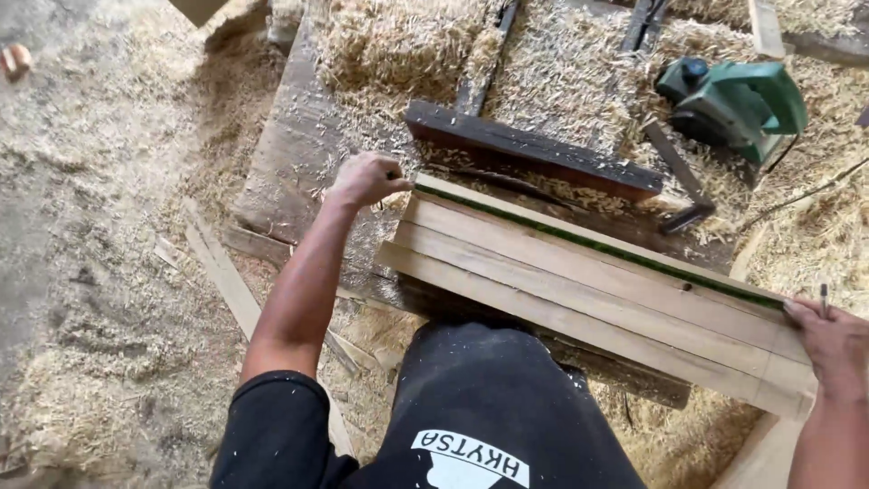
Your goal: The recorder uses a square, a measuring tape, and a pen to mark lines on wood planks for cutting.
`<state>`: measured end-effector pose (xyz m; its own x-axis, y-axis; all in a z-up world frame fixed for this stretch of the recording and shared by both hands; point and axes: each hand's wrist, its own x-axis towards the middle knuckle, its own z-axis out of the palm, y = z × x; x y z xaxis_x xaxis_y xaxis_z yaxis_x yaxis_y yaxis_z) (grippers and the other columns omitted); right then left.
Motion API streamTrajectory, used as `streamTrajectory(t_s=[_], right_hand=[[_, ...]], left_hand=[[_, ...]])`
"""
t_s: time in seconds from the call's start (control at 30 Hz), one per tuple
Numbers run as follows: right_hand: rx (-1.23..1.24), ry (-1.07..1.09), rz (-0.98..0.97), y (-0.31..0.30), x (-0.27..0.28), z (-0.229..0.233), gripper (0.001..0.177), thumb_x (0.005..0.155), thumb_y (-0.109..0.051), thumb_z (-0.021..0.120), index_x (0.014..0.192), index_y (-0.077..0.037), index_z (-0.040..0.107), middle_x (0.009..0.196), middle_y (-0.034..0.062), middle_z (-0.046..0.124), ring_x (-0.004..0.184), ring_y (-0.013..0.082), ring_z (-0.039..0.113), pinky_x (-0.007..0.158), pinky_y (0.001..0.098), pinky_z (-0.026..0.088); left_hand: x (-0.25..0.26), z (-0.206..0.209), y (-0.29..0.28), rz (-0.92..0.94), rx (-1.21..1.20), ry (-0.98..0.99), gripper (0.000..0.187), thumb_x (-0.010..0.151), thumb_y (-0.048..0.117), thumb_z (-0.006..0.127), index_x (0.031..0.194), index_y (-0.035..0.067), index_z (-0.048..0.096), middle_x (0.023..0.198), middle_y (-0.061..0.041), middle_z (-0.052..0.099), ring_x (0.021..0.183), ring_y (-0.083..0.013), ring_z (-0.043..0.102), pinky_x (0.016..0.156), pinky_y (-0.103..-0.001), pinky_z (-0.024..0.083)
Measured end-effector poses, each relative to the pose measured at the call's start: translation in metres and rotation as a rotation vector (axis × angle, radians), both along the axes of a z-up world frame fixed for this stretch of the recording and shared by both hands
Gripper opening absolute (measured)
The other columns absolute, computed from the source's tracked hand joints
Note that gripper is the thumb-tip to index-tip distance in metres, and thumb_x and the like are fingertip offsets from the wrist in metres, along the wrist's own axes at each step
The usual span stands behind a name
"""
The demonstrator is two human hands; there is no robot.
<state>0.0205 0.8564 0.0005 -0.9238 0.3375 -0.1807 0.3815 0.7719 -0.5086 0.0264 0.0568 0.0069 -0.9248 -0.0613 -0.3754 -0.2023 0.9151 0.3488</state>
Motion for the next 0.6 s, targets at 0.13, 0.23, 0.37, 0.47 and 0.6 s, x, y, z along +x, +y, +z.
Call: streamTrajectory(t_s=[0.13, 0.23, 0.37, 0.47, 0.6], right_hand=[[-0.178, 0.02, -0.011, 0.036, -0.01, -0.034, 0.019, 0.101, -0.019, 0.08, 0.116, -0.008, 0.077, 0.098, 0.0048, 0.073, 0.079, 0.0092, 0.057, 0.067, 0.0239, 0.043], [-0.25, -0.017, -0.045, 0.051, -0.014, -0.043, 0.016, 0.105, -0.02, 0.079, 0.115, -0.008, 0.074, 0.092, 0.0038, 0.068, 0.064, 0.0076, 0.043, 0.053, 0.0269, 0.03], [-0.337, -0.02, -0.038, 0.056, -0.016, -0.04, 0.014, 0.105, -0.02, 0.078, 0.113, -0.011, 0.072, 0.091, -0.0027, 0.066, 0.064, 0.003, 0.048, 0.052, 0.0216, 0.034], [-0.337, 0.018, 0.031, 0.085, -0.02, -0.061, 0.013, 0.108, -0.017, 0.081, 0.111, -0.011, 0.07, 0.089, -0.0029, 0.058, 0.063, 0.0067, 0.034, 0.049, 0.0262, 0.023], [-0.414, 0.204, -0.023, -0.051, -0.026, -0.008, 0.037, 0.114, -0.037, 0.051, 0.118, -0.008, 0.074, 0.108, 0.0051, 0.068, 0.087, 0.0101, 0.054, 0.074, 0.0277, 0.048]], left_hand=[[-0.001, 0.007, 0.014, -0.033, 0.018, 0.063, 0.043, 0.08, 0.064, 0.075, 0.1, 0.027, 0.082, 0.099, -0.004, 0.077, 0.093, -0.0232, 0.071, 0.081, -0.043, 0.057], [-0.009, 0.001, 0.014, -0.045, 0.019, 0.093, 0.044, 0.078, 0.065, 0.077, 0.099, 0.026, 0.082, 0.096, -0.005, 0.076, 0.092, -0.0239, 0.07, 0.079, -0.043, 0.056], [-0.013, -0.011, 0.016, -0.029, 0.017, 0.044, 0.047, 0.076, 0.067, 0.078, 0.1, 0.027, 0.082, 0.094, -0.004, 0.076, 0.089, -0.0232, 0.071, 0.078, -0.042, 0.057], [-0.014, 0.007, 0.018, -0.028, -0.013, -0.031, 0.048, 0.075, 0.068, 0.078, 0.096, 0.025, 0.081, 0.088, -0.004, 0.074, 0.083, -0.0206, 0.07, 0.074, -0.041, 0.057], [-0.023, -0.025, 0.015, -0.029, -0.014, -0.071, 0.047, 0.081, 0.068, 0.075, 0.089, 0.022, 0.08, 0.078, -0.001, 0.071, 0.07, -0.0153, 0.065, 0.063, -0.036, 0.056]])
